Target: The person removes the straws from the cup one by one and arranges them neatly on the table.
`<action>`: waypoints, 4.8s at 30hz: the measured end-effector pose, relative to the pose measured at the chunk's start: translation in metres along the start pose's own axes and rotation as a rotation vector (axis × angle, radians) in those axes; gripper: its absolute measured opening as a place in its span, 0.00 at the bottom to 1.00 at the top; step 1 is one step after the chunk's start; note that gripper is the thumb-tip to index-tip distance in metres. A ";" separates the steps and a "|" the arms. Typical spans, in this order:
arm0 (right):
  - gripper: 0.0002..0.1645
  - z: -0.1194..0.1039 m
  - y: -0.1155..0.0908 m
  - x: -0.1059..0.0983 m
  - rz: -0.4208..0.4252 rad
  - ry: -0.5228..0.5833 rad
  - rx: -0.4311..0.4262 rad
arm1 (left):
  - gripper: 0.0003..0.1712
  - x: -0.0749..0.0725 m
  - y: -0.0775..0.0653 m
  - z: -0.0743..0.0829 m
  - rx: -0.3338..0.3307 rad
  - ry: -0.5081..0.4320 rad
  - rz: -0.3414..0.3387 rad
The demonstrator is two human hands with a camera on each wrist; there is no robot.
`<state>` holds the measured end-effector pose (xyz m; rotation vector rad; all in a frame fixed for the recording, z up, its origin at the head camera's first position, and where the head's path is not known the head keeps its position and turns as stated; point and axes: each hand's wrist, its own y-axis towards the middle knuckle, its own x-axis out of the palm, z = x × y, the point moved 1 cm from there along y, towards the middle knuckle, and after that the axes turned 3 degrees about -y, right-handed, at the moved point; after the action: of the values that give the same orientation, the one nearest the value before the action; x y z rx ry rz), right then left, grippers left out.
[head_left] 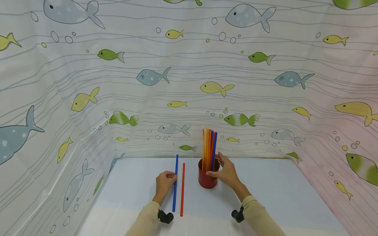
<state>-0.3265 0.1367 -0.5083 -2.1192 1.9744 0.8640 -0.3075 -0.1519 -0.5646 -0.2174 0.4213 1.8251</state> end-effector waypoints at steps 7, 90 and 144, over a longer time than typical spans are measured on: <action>0.63 0.001 0.000 -0.001 -0.002 0.004 -0.006 | 0.07 0.002 -0.004 -0.007 0.006 0.010 0.003; 0.67 0.000 -0.001 -0.001 0.016 0.001 -0.048 | 0.08 0.109 0.017 0.113 0.378 -0.043 -0.134; 0.62 -0.005 -0.001 0.000 0.017 -0.025 0.019 | 0.08 0.065 0.045 0.184 0.565 -0.140 0.013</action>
<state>-0.3244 0.1346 -0.5047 -2.0740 1.9838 0.8664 -0.3570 -0.0326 -0.4116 0.3007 0.8158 1.6488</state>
